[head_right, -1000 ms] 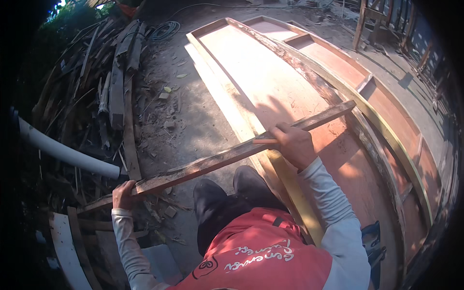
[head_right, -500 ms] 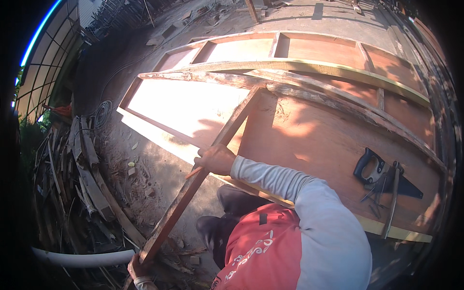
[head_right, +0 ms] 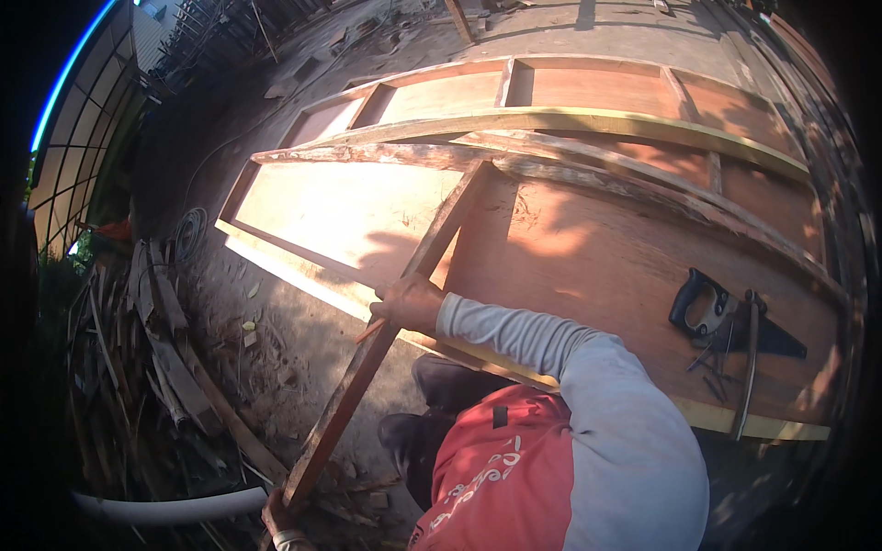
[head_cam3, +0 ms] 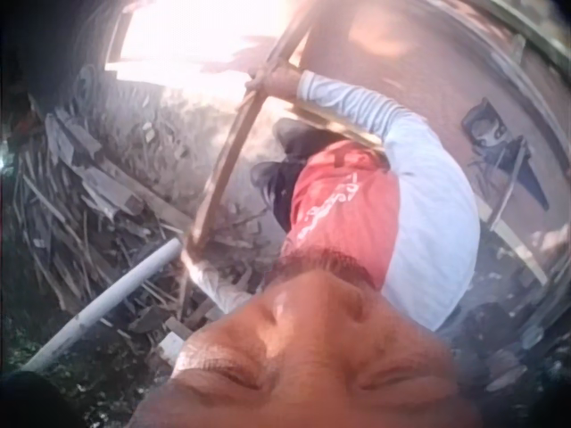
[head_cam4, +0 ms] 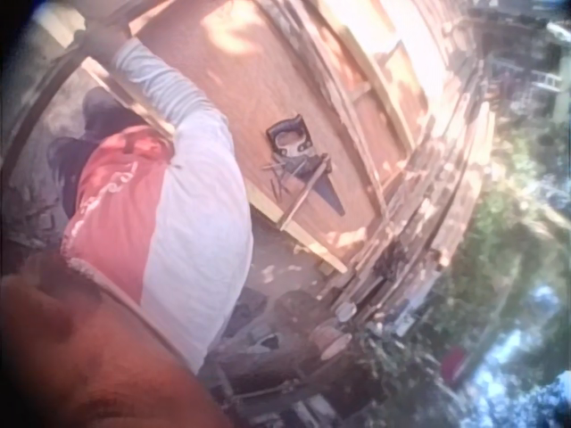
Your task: The person measures a wooden board with a tape measure, marks it with a pencil, picks up another wooden beam from a pile, and then marks that beam with a pencil while holding it against the board.
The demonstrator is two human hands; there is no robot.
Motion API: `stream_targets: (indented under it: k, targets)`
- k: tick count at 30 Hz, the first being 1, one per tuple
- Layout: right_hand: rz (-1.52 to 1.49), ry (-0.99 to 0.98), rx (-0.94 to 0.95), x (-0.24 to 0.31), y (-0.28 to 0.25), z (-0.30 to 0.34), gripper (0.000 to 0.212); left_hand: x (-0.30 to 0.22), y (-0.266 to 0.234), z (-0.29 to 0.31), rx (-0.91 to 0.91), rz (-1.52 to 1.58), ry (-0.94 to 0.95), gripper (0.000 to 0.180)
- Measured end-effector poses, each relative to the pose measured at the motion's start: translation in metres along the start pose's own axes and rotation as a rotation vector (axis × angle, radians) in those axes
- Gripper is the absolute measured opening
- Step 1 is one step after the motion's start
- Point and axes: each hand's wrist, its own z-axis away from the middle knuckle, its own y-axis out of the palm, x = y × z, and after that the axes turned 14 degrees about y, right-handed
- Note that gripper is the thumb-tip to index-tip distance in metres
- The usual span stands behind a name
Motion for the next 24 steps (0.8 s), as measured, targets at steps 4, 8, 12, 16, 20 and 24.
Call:
stream_targets:
  k: [4,8,12,16,20,24]
  targets:
    - [-0.031,-0.027,-0.007,0.001,-0.002,-0.005,0.021,0.005,0.003,0.003,-0.015,0.044,0.004,0.061]
    - [-0.001,-0.008,0.016,0.0,-0.005,-0.006,0.018,0.002,-0.006,-0.007,0.044,0.024,0.056,0.06]
    - [0.019,-0.028,-0.017,-0.002,-0.008,-0.007,0.015,-0.005,-0.007,-0.009,0.044,0.026,0.043,0.059]
    - [-0.007,-0.035,-0.018,-0.003,-0.009,-0.008,0.013,-0.007,-0.008,-0.006,0.039,0.02,0.025,0.059]
    - [-0.149,0.023,0.035,-0.02,0.011,-0.006,0.02,-0.014,-0.006,-0.004,0.052,0.003,0.024,0.058]
    - [-0.222,0.03,0.023,-0.015,-0.008,-0.001,0.024,-0.029,-0.009,-0.003,0.004,0.011,0.049,0.058]
